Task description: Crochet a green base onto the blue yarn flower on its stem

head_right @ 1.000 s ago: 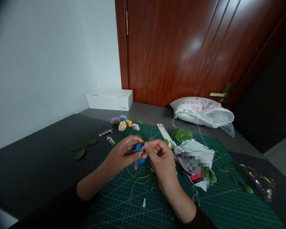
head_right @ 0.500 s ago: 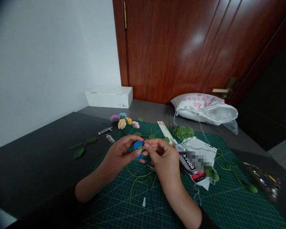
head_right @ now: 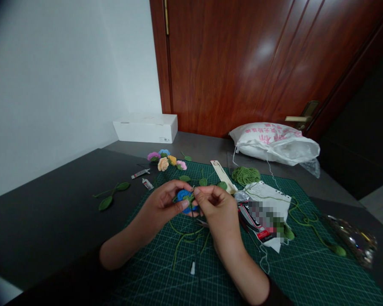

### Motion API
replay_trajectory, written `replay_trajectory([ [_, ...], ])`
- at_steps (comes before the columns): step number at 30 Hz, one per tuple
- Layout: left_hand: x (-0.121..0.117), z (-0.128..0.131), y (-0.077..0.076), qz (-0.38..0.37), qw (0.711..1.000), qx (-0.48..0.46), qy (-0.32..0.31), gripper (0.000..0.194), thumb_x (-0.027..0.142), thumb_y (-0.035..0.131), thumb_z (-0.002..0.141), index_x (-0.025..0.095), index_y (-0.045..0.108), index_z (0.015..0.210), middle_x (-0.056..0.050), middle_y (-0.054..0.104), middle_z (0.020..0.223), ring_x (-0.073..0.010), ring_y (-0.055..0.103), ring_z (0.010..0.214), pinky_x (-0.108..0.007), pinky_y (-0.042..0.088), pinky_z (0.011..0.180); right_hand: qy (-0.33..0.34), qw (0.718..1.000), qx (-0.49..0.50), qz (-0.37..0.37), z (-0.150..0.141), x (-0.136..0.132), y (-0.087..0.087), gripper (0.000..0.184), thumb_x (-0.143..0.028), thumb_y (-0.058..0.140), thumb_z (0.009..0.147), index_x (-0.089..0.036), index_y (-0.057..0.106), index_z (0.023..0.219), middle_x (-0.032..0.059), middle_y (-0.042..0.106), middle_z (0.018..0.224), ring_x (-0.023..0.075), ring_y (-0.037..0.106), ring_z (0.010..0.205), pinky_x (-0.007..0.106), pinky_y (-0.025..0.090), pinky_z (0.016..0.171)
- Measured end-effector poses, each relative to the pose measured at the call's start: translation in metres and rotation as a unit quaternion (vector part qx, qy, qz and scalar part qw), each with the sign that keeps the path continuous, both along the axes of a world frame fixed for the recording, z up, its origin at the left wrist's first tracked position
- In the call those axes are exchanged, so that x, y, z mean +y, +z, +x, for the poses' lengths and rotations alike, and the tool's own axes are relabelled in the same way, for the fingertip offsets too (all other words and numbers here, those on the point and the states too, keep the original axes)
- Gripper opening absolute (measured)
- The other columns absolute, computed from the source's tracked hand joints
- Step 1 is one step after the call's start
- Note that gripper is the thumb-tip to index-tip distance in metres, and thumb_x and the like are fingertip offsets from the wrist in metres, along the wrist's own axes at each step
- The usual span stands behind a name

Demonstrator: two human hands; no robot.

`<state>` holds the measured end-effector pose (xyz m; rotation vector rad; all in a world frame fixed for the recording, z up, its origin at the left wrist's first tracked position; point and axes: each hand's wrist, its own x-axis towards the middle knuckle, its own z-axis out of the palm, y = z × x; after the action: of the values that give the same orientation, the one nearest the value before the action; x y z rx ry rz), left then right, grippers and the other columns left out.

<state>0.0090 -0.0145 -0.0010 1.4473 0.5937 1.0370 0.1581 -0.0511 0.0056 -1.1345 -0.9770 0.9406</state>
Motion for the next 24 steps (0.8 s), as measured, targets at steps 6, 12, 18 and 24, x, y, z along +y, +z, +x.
replay_trajectory([
  [6, 0.0002, 0.001, -0.0009, 0.034, 0.999, 0.013, 0.012, 0.02, 0.02, 0.069, 0.081, 0.017, 0.061, 0.099, -0.003, 0.057, 0.097, -0.0174, 0.061, 0.089, -0.035, 0.062, 0.073, 0.016, 1.0, 0.012, 0.008, -0.0015, -0.0021, 0.0047, 0.026, -0.042, 0.082, 0.069, -0.018, 0.072, 0.072, -0.0014, 0.064, 0.057, 0.0111, 0.056, 0.05, 0.023, 0.051, 0.046],
  [12, 0.0029, -0.0002, -0.0062, 0.134, 0.989, 0.04, 0.056, 0.016, 0.016, 0.066, 0.082, 0.018, 0.062, 0.098, -0.004, 0.058, 0.099, -0.018, 0.061, 0.092, -0.035, 0.057, 0.079, 0.019, 1.0, 0.014, 0.001, -0.0015, -0.003, 0.0071, 0.028, -0.042, 0.082, 0.069, -0.017, 0.071, 0.071, -0.0013, 0.063, 0.057, 0.0108, 0.056, 0.05, 0.023, 0.052, 0.047],
  [18, 0.0054, -0.0013, -0.0076, 0.176, 0.979, 0.056, 0.08, 0.016, 0.014, 0.066, 0.081, 0.018, 0.063, 0.096, -0.006, 0.059, 0.099, -0.0203, 0.061, 0.095, -0.036, 0.056, 0.078, 0.026, 0.999, 0.025, 0.001, -0.0013, -0.0027, 0.0074, 0.025, -0.039, 0.082, 0.069, -0.017, 0.071, 0.071, -0.0019, 0.063, 0.056, 0.0103, 0.056, 0.049, 0.023, 0.051, 0.048],
  [24, 0.0048, -0.0008, -0.0071, 0.209, 0.972, 0.052, 0.099, 0.016, 0.011, 0.066, 0.08, 0.018, 0.065, 0.094, -0.007, 0.058, 0.101, -0.0225, 0.06, 0.101, -0.038, 0.058, 0.078, 0.034, 0.999, 0.019, 0.014, -0.0008, -0.0017, 0.0044, 0.021, -0.036, 0.08, 0.073, -0.017, 0.07, 0.07, -0.0024, 0.062, 0.055, 0.0097, 0.056, 0.049, 0.022, 0.047, 0.048],
])
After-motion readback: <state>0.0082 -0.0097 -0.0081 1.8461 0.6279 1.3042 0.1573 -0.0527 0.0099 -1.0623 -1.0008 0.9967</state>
